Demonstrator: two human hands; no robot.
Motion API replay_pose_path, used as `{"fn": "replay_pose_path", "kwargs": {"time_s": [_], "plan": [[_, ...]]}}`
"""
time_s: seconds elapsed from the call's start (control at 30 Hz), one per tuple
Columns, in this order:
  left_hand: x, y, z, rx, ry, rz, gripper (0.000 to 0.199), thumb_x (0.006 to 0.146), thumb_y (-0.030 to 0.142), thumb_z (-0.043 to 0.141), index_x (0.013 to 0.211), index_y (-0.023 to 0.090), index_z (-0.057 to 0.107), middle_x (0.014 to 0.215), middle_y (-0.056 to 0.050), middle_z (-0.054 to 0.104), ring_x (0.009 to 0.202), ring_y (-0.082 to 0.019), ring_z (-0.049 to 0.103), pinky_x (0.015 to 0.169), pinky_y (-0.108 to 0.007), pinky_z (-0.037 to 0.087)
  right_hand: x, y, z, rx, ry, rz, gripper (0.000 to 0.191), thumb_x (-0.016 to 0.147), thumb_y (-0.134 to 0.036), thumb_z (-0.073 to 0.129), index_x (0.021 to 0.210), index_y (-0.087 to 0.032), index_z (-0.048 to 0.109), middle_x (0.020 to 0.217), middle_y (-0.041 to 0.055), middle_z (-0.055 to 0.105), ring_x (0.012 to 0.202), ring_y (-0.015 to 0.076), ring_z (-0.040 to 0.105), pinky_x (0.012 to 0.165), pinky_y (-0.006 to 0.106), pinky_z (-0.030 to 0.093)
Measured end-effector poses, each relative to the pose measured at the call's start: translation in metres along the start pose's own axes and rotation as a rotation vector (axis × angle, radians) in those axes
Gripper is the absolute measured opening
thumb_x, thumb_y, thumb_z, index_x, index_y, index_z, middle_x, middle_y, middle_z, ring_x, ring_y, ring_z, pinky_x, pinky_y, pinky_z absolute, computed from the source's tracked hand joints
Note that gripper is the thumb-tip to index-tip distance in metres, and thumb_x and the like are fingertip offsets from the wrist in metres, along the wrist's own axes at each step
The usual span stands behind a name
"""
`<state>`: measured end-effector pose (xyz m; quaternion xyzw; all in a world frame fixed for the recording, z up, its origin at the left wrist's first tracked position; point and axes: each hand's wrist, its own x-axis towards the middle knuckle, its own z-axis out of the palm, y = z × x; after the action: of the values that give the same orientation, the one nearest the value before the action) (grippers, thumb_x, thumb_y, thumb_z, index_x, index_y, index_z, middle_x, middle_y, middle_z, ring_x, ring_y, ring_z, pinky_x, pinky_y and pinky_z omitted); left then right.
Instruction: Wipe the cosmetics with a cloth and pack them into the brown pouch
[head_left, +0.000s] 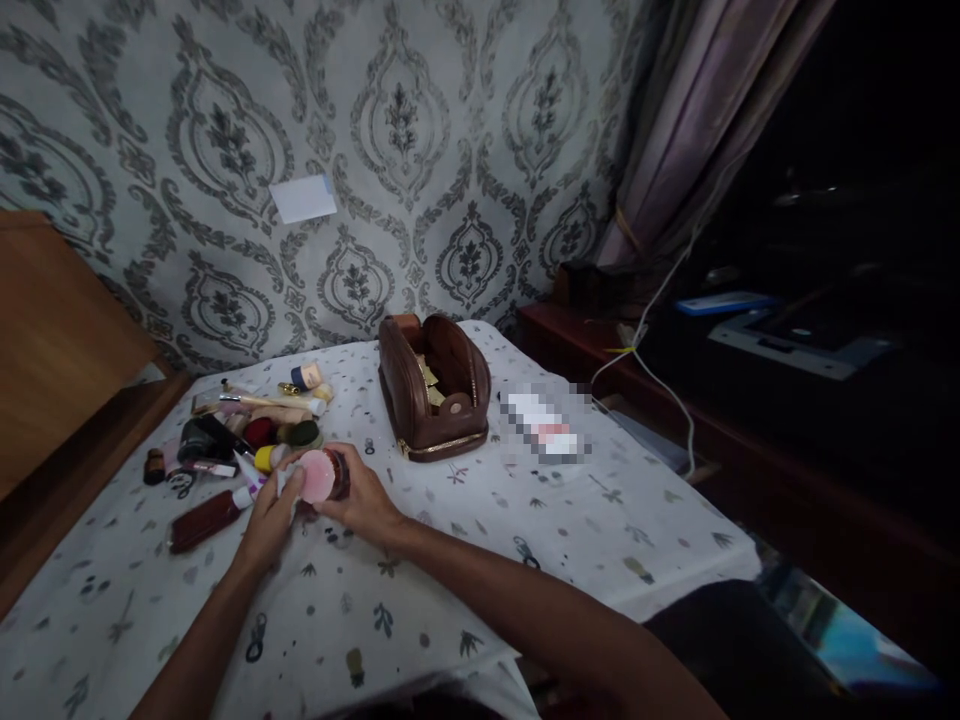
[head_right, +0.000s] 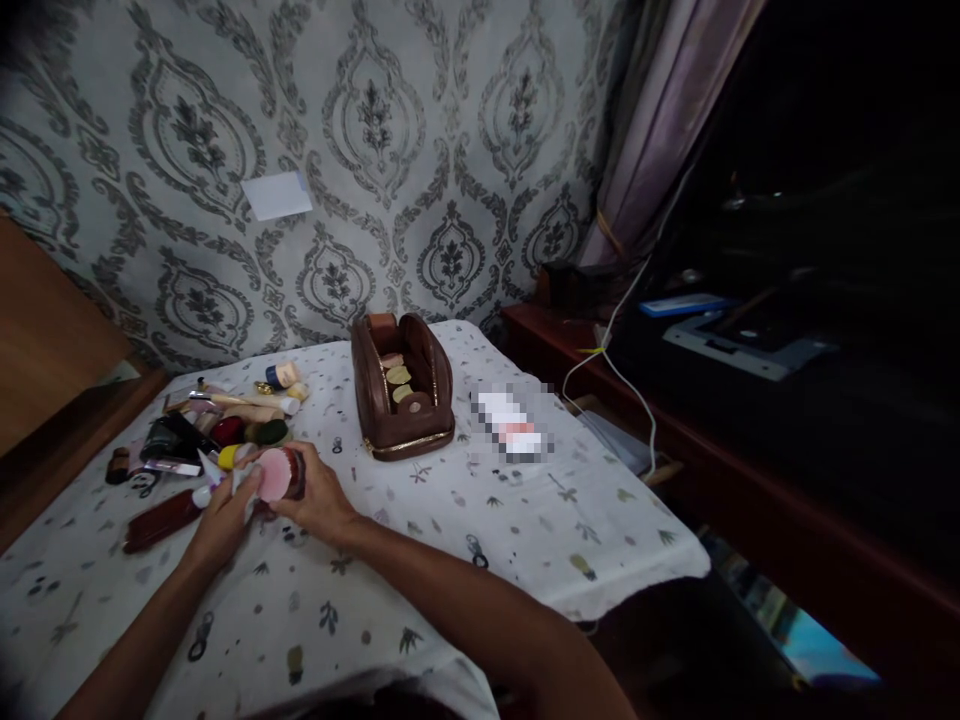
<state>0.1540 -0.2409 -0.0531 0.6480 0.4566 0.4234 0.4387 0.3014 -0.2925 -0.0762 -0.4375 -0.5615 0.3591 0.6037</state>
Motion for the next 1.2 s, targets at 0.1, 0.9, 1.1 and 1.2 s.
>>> {"fn": "replay_pose_path", "kwargs": {"time_s": [0.1,0.9,1.1,1.2], "plan": [[-0.001,-0.001,0.0,-0.029,-0.021,-0.037,0.064,0.073,0.07,0.063,0.105,0.015,0.066,0.093,-0.008,0.07,0.091,-0.025,0.065,0.085,-0.035,0.052,-0.003,-0.003,0.001,-0.091,-0.012,0.0,0.074,0.063,-0.029,0.083,0.128,-0.024,0.047,0.113,0.0029,0.064,0.102,0.0211,0.062,0.091,0.035,0.049],[-0.001,-0.005,-0.003,0.168,0.002,0.153,0.058,0.091,0.063,0.042,0.109,0.012,0.065,0.103,-0.011,0.071,0.095,-0.025,0.066,0.087,-0.036,0.052,0.0,0.007,0.002,-0.451,-0.023,0.028,0.079,0.062,-0.028,0.086,0.132,-0.016,0.051,0.13,0.0139,0.058,0.125,0.0296,0.051,0.109,0.045,0.039],[0.002,-0.017,-0.005,0.283,-0.01,0.213,0.052,0.092,0.051,0.044,0.12,0.012,0.063,0.122,-0.015,0.069,0.112,-0.029,0.063,0.103,-0.044,0.046,-0.001,-0.001,0.001,-0.471,-0.017,0.039,0.072,0.065,-0.029,0.084,0.129,-0.015,0.053,0.126,0.0134,0.059,0.121,0.0299,0.052,0.107,0.046,0.039],[0.001,-0.019,-0.006,0.306,-0.029,0.239,0.051,0.091,0.047,0.045,0.124,0.012,0.063,0.127,-0.015,0.067,0.117,-0.03,0.062,0.107,-0.046,0.043,-0.001,-0.004,0.001,-0.475,-0.013,0.041,0.063,0.067,-0.03,0.081,0.124,-0.018,0.056,0.122,0.0119,0.061,0.117,0.03,0.053,0.104,0.048,0.041]]}}
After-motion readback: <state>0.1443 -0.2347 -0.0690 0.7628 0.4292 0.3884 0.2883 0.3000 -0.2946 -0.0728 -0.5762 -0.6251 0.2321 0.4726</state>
